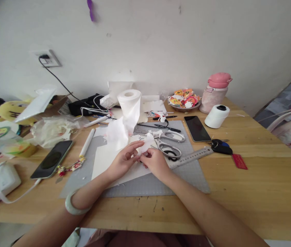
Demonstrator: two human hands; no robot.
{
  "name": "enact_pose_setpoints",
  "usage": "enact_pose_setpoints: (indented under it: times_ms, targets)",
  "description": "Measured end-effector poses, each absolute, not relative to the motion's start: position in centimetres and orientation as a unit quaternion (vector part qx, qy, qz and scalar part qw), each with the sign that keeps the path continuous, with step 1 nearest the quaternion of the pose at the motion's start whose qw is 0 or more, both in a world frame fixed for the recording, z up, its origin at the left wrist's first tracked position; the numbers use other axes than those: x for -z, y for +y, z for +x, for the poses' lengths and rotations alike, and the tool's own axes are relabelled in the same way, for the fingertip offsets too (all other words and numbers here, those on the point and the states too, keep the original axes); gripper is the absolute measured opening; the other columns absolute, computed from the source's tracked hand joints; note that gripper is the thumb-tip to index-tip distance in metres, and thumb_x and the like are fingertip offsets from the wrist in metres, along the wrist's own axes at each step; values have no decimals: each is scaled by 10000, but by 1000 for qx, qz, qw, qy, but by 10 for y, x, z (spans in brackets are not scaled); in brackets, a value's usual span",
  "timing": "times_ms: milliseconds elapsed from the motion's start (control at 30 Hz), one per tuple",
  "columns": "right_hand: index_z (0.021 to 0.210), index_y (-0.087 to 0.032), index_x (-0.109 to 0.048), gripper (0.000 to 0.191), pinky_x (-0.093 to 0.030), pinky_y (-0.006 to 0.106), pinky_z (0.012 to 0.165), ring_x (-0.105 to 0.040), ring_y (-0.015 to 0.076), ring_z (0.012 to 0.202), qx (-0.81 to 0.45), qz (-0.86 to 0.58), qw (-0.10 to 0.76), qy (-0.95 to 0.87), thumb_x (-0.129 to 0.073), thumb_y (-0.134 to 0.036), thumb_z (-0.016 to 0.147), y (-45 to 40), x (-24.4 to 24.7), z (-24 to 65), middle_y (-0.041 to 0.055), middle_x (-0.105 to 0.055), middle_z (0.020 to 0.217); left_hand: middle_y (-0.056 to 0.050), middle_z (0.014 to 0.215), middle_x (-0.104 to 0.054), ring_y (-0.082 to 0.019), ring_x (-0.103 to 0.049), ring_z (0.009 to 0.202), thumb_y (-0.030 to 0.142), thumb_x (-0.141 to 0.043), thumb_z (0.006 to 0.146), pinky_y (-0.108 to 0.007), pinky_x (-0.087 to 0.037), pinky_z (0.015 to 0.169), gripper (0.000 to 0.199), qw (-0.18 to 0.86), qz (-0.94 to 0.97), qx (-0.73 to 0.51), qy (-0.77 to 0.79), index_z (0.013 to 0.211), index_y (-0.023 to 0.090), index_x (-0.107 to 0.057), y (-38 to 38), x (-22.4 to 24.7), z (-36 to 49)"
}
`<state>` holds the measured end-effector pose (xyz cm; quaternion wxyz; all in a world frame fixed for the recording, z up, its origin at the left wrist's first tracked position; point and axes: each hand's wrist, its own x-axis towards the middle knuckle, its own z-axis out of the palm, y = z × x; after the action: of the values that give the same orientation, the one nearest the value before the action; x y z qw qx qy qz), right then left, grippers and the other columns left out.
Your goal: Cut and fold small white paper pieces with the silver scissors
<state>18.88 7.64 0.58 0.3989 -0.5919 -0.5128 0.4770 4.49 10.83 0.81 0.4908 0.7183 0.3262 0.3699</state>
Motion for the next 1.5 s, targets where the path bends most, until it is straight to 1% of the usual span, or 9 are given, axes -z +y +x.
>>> enact_pose_setpoints:
  times_ms: [133,333,400,500,567,800,1000,1100,1500]
  targets:
    - [560,-204,-461,154,-365,243,453,-475,115,426,-483,-592,401,-505,-554,-251,673,77,-6,188,-44,-494,456,-87,1280,-501,-151,-550,830,95,-523,733,-296,-474,738,413,475,727,-376,323,1119,224,-588,108,-8,44]
    - [552,-204,-441,164,-327,232,430,-441,101,406,-488,-588,399,-507,-563,-240,655,79,-4,188,-59,-466,436,-94,1279,-497,-107,-550,676,148,-495,789,-280,-477,659,364,466,744,-368,305,1130,244,-580,106,-8,42]
    - [557,-200,-450,155,-323,230,433,-437,98,407,-489,-587,398,-508,-560,-241,658,79,-4,188,-60,-464,434,-92,1268,-506,-128,-567,742,152,-491,796,-268,-473,648,355,461,748,-368,303,1127,242,-581,106,-9,42]
    - [563,-195,-459,148,-318,227,433,-433,94,408,-490,-586,397,-509,-559,-243,661,79,-5,188,-63,-461,433,-84,1247,-525,-196,-543,982,134,-492,791,-260,-470,673,360,451,755,-369,301,1121,243,-585,106,-10,42]
    - [565,-193,-460,144,-313,223,430,-429,91,406,-489,-587,397,-509,-558,-238,660,78,-6,188,-65,-460,435,-80,1246,-528,-209,-523,1035,127,-493,788,-274,-470,710,363,451,754,-371,300,1117,248,-588,106,-10,42]
    - [560,-193,-453,138,-308,217,426,-421,85,400,-491,-589,397,-504,-546,-219,659,78,-8,188,-66,-453,427,-90,1263,-514,-136,-571,760,123,-493,786,-302,-482,717,377,456,749,-375,302,1131,247,-580,106,-8,42]
    - [555,-191,-457,138,-306,216,422,-421,86,397,-485,-593,397,-505,-540,-226,660,78,-8,188,-67,-450,418,-90,1245,-528,-186,-555,965,112,-484,791,-309,-470,775,370,437,763,-374,294,1130,228,-578,107,-7,42]
    - [557,-190,-461,132,-303,216,418,-417,85,390,-484,-593,397,-507,-541,-228,656,79,-8,187,-70,-448,415,-95,1239,-530,-193,-545,995,108,-474,793,-297,-479,745,369,435,766,-376,288,1129,221,-575,107,-6,42]
    - [528,-196,-426,158,-298,209,407,-413,79,364,-478,-602,400,-499,-530,-188,647,80,-6,187,-73,-451,393,-93,1239,-523,-98,-529,694,102,-508,774,-255,-470,647,354,460,739,-389,302,1098,216,-595,106,-9,42]
